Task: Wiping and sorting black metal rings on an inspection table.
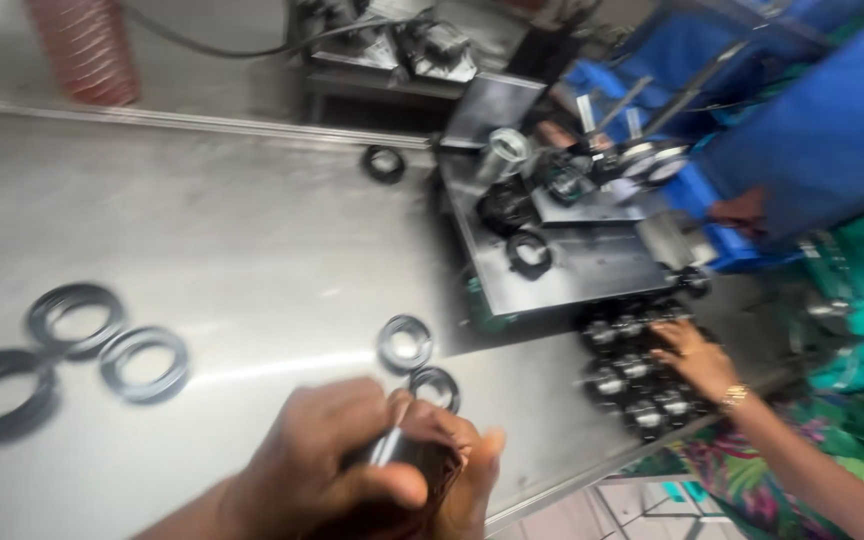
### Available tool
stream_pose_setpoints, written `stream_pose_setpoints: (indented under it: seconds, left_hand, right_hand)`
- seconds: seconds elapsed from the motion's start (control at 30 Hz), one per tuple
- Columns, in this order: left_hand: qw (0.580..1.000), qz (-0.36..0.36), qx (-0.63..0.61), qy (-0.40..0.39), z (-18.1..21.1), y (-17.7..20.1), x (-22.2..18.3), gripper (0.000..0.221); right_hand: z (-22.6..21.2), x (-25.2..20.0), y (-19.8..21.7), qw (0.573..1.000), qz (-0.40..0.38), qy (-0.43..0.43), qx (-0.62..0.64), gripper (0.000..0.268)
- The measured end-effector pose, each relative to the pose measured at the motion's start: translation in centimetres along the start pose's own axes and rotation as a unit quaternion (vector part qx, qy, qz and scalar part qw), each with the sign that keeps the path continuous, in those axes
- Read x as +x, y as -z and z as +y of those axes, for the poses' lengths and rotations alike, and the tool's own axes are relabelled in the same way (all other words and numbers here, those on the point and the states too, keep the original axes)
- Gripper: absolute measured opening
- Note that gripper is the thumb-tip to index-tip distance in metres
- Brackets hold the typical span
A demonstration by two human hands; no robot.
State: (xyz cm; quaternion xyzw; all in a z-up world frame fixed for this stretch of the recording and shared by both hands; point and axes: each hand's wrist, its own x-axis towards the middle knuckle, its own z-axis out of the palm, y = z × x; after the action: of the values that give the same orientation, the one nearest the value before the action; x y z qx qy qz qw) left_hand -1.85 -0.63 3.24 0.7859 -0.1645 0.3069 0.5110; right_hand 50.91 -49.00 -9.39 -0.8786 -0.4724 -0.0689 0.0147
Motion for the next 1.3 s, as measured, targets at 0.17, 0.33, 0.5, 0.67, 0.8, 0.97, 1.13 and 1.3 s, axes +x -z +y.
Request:
stream_pose_setpoints:
  seconds: [0.17, 0.33, 0.5, 0.67, 0.8, 0.97, 1.13, 1.3]
  left_hand:
    - [0.984, 0.103, -0.136, -0.05, 2.2, -1.9, 1.4, 0.047]
    - [0.949, 0.147, -0.275, 0.042, 3.4, -4.4, 0.7, 0.043]
    - [0.903, 0.17, -0.375, 0.124, 2.7, -3.1, 1.1, 0.04]
    - [0.979, -0.08, 0.16, -0.095, -1.5, -2.1, -1.6, 0.047]
    - [0.985, -0.041, 0.14, -0.092, -0.2, -3.2, -0.9, 0.051]
    - [0.973, 0.205, -0.099, 0.046, 1.0, -6.7, -0.2, 0.047]
    - [0.978, 0.144, -0.104, 0.108, -1.7, -4.1, -0.9, 0.044]
    - [0.975, -0.034, 0.212, -0.062, -3.1, -1.2, -1.8, 0.032]
  right_hand:
    - [1.5, -1.7, -0.2, 0.966, -0.157, -0.009, -0.206, 0.063]
    - [-1.4, -0.4, 2.4, 0.986, -0.158, -0.013, -0.044, 0.061]
    - [-17.7, 1.2, 2.3, 0.967, -0.068, -0.01, 0.247, 0.033]
    - [-50.3, 3.1, 8.6, 0.779, 0.014, -0.074, 0.623, 0.038]
    - [-52.3, 1.2, 9.5, 0.813, 0.057, 0.026, 0.58, 0.032]
    - [-53.7, 3.5, 8.2, 0.407, 0.156, -0.134, 0.89, 0.052]
    - [-52.6, 6.4, 8.7, 0.479, 0.287, -0.064, 0.827, 0.046]
    - [-52.6, 6.0, 10.2, 0.745, 0.177, -0.207, 0.609, 0.056]
